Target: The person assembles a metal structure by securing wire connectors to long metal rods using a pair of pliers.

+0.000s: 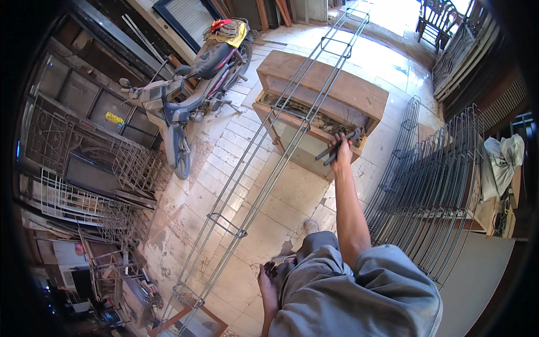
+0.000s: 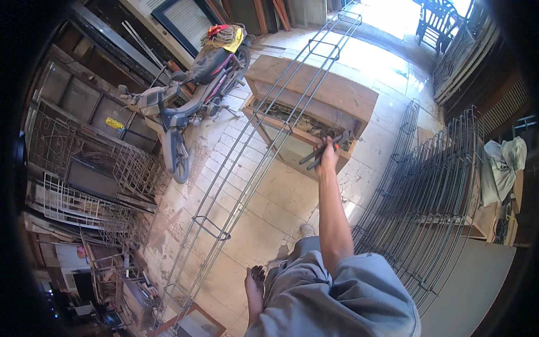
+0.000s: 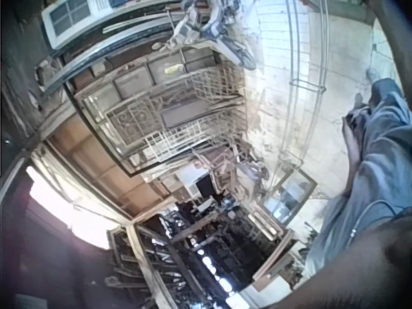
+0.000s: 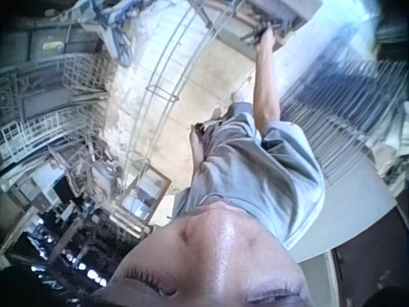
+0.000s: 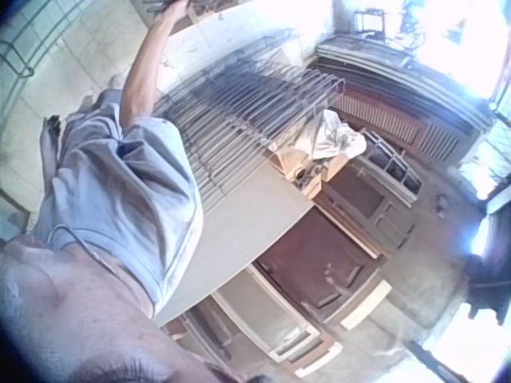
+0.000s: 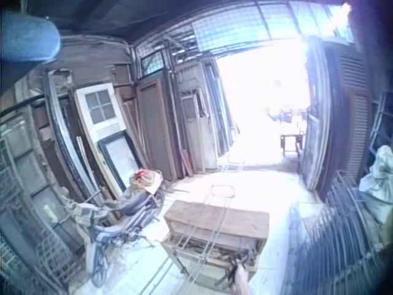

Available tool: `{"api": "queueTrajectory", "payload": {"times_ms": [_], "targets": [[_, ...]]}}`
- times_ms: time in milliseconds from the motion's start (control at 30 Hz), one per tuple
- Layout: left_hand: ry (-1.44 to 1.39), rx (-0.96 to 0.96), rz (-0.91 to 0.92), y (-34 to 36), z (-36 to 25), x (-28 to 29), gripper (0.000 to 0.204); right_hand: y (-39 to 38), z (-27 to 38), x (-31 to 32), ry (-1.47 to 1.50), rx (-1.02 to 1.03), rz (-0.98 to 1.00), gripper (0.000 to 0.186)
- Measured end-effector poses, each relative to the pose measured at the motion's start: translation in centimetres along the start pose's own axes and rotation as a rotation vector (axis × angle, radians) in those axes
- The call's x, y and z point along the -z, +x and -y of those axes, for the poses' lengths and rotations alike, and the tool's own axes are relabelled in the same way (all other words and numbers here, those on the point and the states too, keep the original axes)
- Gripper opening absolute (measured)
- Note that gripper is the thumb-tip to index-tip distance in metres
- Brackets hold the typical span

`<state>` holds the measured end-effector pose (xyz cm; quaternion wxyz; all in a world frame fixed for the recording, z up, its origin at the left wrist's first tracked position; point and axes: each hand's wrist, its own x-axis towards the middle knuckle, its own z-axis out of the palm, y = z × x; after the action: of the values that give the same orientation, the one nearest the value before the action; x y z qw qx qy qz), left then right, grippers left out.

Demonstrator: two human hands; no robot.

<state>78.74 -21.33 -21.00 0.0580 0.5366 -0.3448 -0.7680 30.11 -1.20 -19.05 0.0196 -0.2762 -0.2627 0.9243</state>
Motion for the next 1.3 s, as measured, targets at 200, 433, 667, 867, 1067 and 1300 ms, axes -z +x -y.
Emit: {"api": "queueTrajectory", "payload": {"times_ms": [200,433,667,867,1067,1300], "targets": [[0.019,0.058,0.0,-1.7,1.7,1.1,0.042,-6.6,0.0,3.4,-0.028,-0.012,0.06,0.021],[0.058,0.019,0.023,-1.2,2.1,3.7,0.049,-17.5,-0.8,9.9,-0.505,-0.385,-0.031,0.023],[-0.33,-0.077,-0.149,-0.8,3.3,12.5,0.032,-26.7,-5.6,19.5,-1.498,-0.69,0.569,0.026],[-0.467,-0.219,-0.277,-3.9,1.7,22.4,0.034,-31.2,-9.6,21.6,-1.575,-0.749,0.783,0.044],[-0.7,-0.312,-0.498,-9.1,3.5,35.0,0.033,-40.4,-11.3,21.1,-1.881,-0.673,0.78,0.033],[-1.021,-0.379,-0.723,-10.3,2.9,46.8,0.021,-53.4,-17.6,21.3,-1.946,-0.626,1.138,0.031]]}}
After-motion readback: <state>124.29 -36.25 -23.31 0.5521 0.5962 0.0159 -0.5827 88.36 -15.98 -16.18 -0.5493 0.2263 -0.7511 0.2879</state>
